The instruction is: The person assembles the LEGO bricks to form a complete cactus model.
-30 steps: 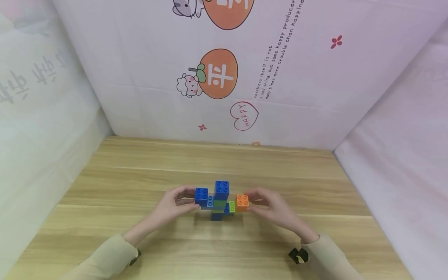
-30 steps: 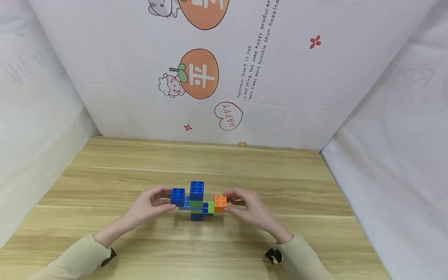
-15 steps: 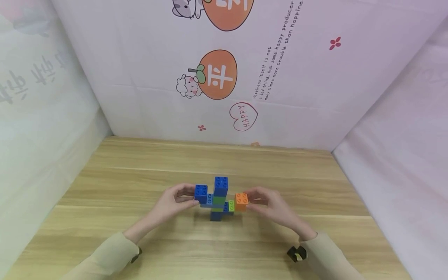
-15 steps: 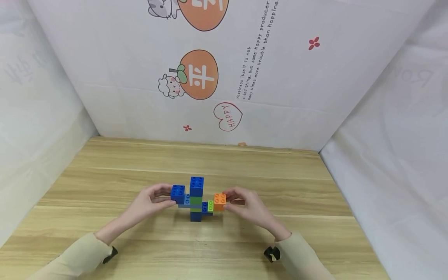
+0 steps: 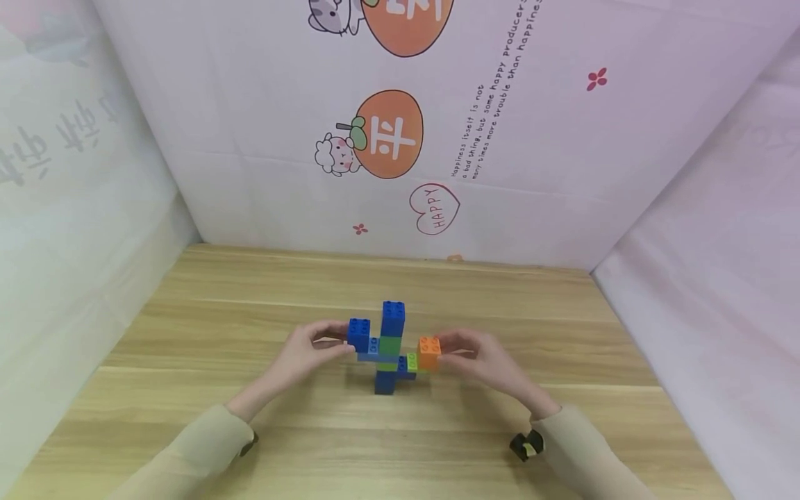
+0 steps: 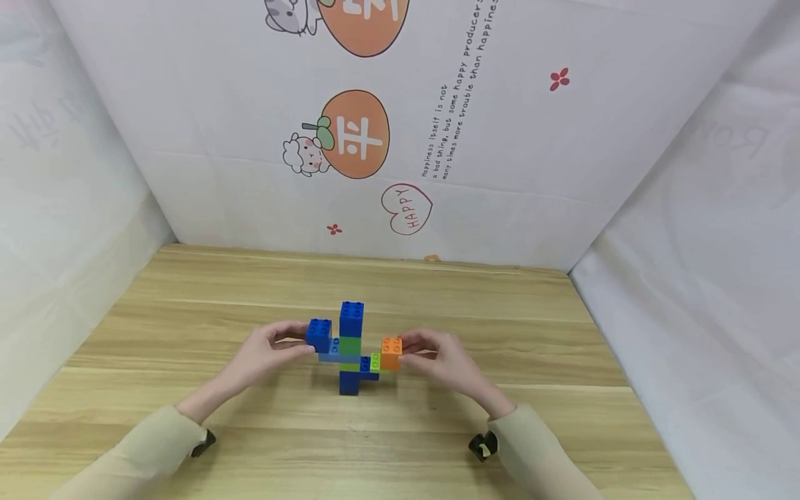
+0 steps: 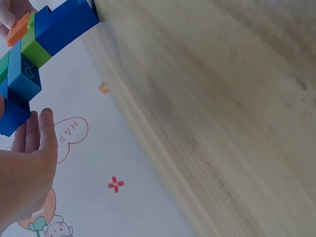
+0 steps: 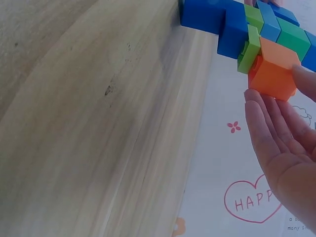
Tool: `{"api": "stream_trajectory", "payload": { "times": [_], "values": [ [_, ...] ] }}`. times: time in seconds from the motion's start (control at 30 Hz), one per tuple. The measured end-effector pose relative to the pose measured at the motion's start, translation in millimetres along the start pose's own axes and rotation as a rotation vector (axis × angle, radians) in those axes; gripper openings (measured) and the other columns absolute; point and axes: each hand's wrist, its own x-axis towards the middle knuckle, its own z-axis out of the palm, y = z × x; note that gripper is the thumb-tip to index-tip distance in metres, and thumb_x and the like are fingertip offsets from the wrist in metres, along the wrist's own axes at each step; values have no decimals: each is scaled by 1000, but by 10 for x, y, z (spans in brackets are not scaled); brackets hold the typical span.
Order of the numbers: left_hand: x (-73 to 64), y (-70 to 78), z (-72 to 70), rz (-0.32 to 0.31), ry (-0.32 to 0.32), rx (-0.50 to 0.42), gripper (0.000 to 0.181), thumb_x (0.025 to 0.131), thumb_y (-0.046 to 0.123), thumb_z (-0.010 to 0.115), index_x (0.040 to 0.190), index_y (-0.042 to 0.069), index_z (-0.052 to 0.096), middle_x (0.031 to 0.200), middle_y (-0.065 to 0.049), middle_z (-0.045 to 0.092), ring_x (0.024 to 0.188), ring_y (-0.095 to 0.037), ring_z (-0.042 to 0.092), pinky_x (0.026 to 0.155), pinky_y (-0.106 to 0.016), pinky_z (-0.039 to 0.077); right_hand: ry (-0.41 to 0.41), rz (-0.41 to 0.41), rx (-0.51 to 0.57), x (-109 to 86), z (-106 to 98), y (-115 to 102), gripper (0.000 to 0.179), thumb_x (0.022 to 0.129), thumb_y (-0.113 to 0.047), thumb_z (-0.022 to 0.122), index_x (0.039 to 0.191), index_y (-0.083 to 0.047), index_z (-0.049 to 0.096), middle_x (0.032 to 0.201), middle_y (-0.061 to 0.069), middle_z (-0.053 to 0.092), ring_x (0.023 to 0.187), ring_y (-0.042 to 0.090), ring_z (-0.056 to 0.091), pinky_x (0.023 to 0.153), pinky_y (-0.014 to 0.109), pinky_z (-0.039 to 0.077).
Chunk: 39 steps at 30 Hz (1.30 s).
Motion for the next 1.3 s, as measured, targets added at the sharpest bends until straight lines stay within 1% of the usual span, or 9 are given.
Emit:
{"api": "stream_trajectory", "payload": {
  "times": [0.17, 0.23, 0.43, 0.57, 0.67, 0.8, 1.0, 1.17, 1.3],
  "values": [
    [64, 11, -27, -27, -5, 8, 45, 88, 23, 76, 127, 5, 63, 128, -14, 67, 118, -28, 64, 97, -26, 57, 3, 26, 7, 39, -15, 7, 37, 93, -28, 69, 124, -9, 64, 119, 10, 71, 108, 21, 68, 93, 26, 59],
    [88, 8, -34, -35, -8, 15, 46, 87, 25, 76, 128, 6, 64, 128, -13, 68, 118, -26, 64, 98, -27, 57, 9, 53, 9, 54, -19, 6, 37, 92, -29, 70, 124, -10, 65, 118, 8, 72, 108, 20, 68, 93, 26, 59],
    [162, 2, -71, -61, -8, 58, 48, 88, 31, 75, 129, 8, 63, 126, -10, 68, 116, -23, 64, 98, -32, 58, 28, 109, -10, 111, -41, 21, 41, 92, -35, 69, 126, -12, 64, 120, 7, 71, 111, 22, 66, 96, 36, 58],
    [204, 1, -90, -86, -6, 70, 50, 88, 33, 75, 129, 9, 62, 124, -10, 69, 114, -22, 64, 98, -34, 57, 34, 151, 22, 157, -47, 40, 43, 92, -37, 70, 127, -13, 64, 123, 7, 70, 114, 22, 66, 96, 35, 58],
    [234, -3, -101, -77, -9, 78, 50, 88, 33, 75, 129, 8, 62, 123, -11, 69, 112, -22, 65, 98, -34, 57, 30, 164, 38, 185, -49, 53, 44, 92, -38, 70, 127, -13, 64, 123, 6, 70, 113, 22, 66, 95, 33, 58],
    [282, -19, -110, -75, -12, 91, 49, 89, 33, 74, 129, 6, 62, 123, -12, 69, 111, -22, 65, 98, -34, 57, 16, 167, 39, 213, -55, 64, 45, 92, -39, 68, 129, -13, 63, 124, 6, 70, 113, 22, 67, 97, 35, 57],
    [363, -59, -117, -104, -14, 104, 52, 89, 35, 74, 130, 7, 62, 126, -12, 68, 115, -25, 65, 101, -38, 56, -18, 198, 78, 256, -60, 101, 46, 94, -40, 66, 131, -13, 60, 125, 8, 69, 112, 21, 66, 96, 37, 57],
    [414, -94, -138, -145, -26, 97, 55, 89, 38, 73, 132, 7, 61, 129, -12, 66, 120, -27, 63, 105, -43, 53, -46, 202, 138, 316, -58, 146, 50, 96, -36, 64, 135, -5, 56, 130, 16, 65, 113, 25, 66, 100, 47, 56],
    [466, -123, -144, -204, -29, 82, 58, 88, 41, 73, 133, 8, 60, 129, -11, 67, 120, -25, 62, 107, -44, 52, -54, 228, 163, 346, -54, 188, 53, 96, -37, 63, 137, -4, 54, 133, 17, 62, 116, 28, 65, 103, 47, 55]
  ]
}}
